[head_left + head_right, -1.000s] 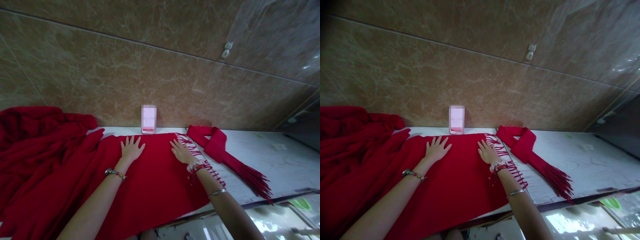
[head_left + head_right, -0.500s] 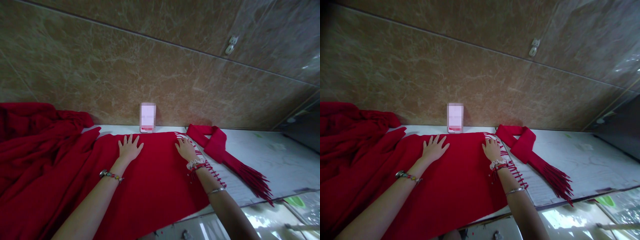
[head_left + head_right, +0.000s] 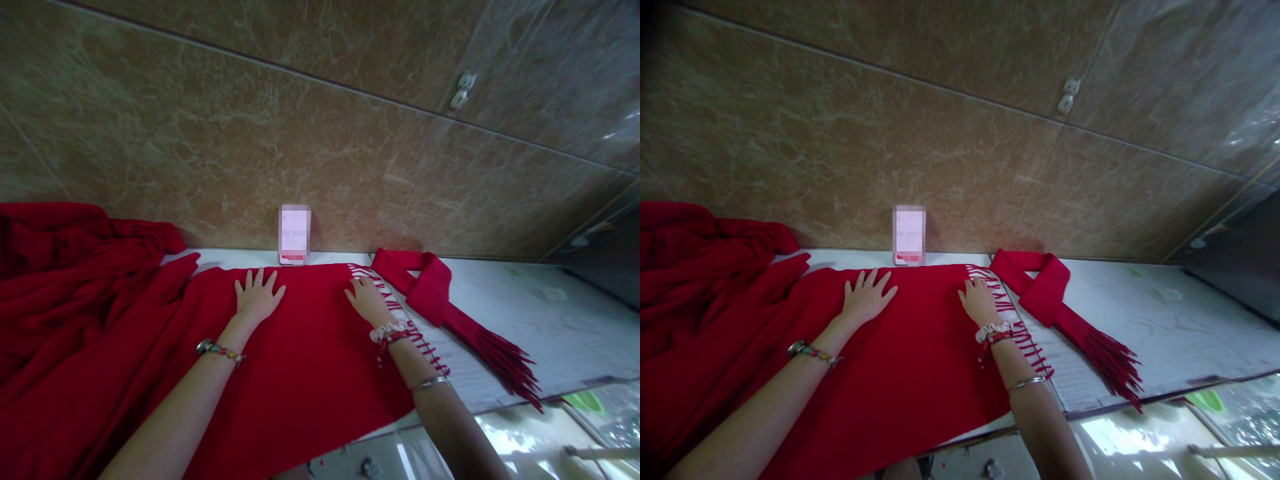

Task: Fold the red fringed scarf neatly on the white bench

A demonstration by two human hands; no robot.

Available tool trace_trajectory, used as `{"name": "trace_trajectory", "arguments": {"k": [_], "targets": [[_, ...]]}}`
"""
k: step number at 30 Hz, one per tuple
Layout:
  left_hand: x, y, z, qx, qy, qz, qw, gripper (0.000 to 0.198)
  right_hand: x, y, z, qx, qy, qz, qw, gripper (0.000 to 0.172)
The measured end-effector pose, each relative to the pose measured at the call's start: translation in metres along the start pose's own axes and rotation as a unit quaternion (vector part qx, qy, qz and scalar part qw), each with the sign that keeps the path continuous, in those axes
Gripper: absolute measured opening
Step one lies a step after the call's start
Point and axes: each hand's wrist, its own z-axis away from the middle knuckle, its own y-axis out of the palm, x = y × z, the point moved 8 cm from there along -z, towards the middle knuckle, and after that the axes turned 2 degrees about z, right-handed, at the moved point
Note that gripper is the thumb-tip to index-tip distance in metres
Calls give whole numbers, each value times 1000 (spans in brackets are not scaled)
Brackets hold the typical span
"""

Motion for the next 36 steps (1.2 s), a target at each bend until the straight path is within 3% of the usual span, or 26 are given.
{"name": "trace_trajectory", "arguments": {"k": [6,8,12,16,18,20,23,27,30,33,36], "targets": [[-1,-1,1,-8,4,1,1000,56,-40,0,7,27,143,31,989,37],[-1,-2,1,-10,6,1,1000,56,-48,-4,8,23,158,33,987,36],[-1,-2,1,-8,4,2,1000,56,-30,-6,0,-27,60,-3,998,36],[-1,-3,2,-11,5,4,1000,56,-6,13,-5,-34,-53,-46,997,42],[-1,-3,2,-15,5,5,1000,55,-10,23,-6,-21,-46,-46,998,42],[-1,-3,2,-13,4,8,1000,55,-23,28,-7,-13,5,-35,999,42],[-1,-2,2,-6,2,9,1000,56,-40,23,-8,-27,71,-23,997,42],[-1,-1,2,4,1,9,1000,56,-26,13,-12,-83,9,-48,995,45],[-1,-1,3,4,2,10,1000,56,-14,25,-15,-57,-32,-56,996,44],[-2,-2,2,-4,6,12,1000,56,-22,35,-16,-26,7,-39,999,43],[-1,-2,2,-7,9,14,1000,56,-38,29,-16,-24,46,-9,999,45]]}}
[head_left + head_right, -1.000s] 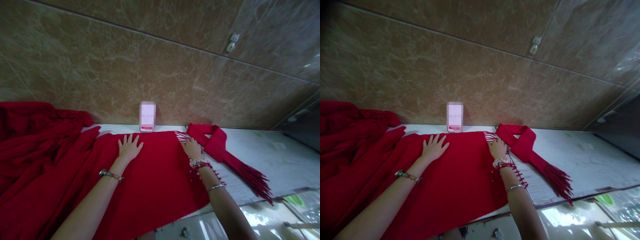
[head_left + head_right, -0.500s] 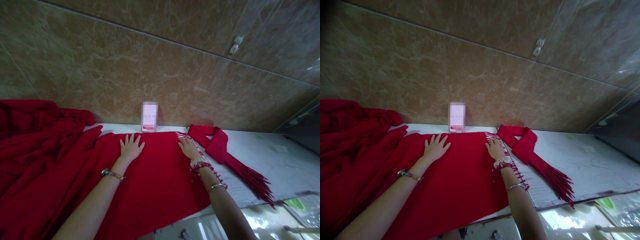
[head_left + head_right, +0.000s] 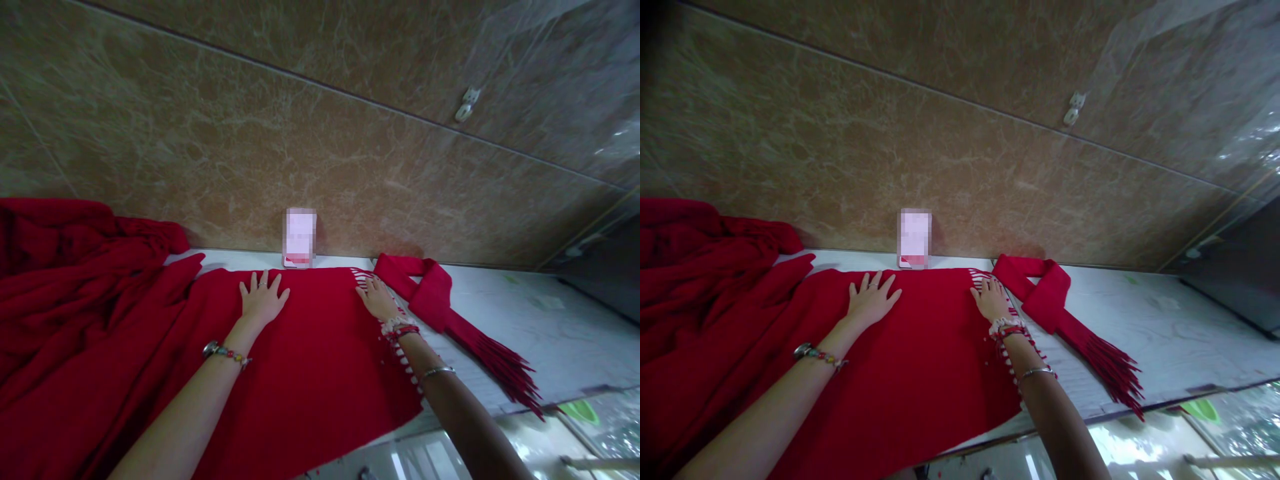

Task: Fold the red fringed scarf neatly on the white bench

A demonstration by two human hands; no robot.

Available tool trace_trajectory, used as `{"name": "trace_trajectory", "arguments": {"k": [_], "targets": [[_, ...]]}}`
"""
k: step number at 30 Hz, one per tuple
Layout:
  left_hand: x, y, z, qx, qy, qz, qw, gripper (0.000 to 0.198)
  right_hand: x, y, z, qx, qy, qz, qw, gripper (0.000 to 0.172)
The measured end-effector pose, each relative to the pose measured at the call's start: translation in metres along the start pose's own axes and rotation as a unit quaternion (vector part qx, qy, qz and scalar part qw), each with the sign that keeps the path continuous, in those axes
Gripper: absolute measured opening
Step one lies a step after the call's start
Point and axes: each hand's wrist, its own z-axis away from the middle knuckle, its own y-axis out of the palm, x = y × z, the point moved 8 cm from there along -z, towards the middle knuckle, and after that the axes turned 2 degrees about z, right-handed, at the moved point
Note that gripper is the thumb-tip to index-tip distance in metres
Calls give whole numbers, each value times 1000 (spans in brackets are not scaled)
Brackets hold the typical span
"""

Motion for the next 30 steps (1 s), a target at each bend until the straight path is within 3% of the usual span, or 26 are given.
{"name": "trace_trajectory", "arguments": {"k": [5,10,13,15,21,26,30], "targets": [[-1,-2,0,-15,4,5,1000,54,-34,-30,-2,-34,1,23,999,46],[-28,-14,10,-94,88,3,992,49,-76,-16,9,58,37,66,995,48],[-46,-1,15,-23,153,-3,988,49,-88,-3,15,83,39,72,993,46],[-50,8,16,18,161,-13,987,49,-95,1,14,76,47,68,994,46],[-49,10,13,8,160,-35,986,47,-114,7,2,80,68,63,992,46],[-83,3,8,12,252,-37,967,45,-111,-1,-3,61,74,53,994,46],[-121,4,-6,-7,277,-6,961,47,-76,-13,-8,20,10,25,999,45]]}}
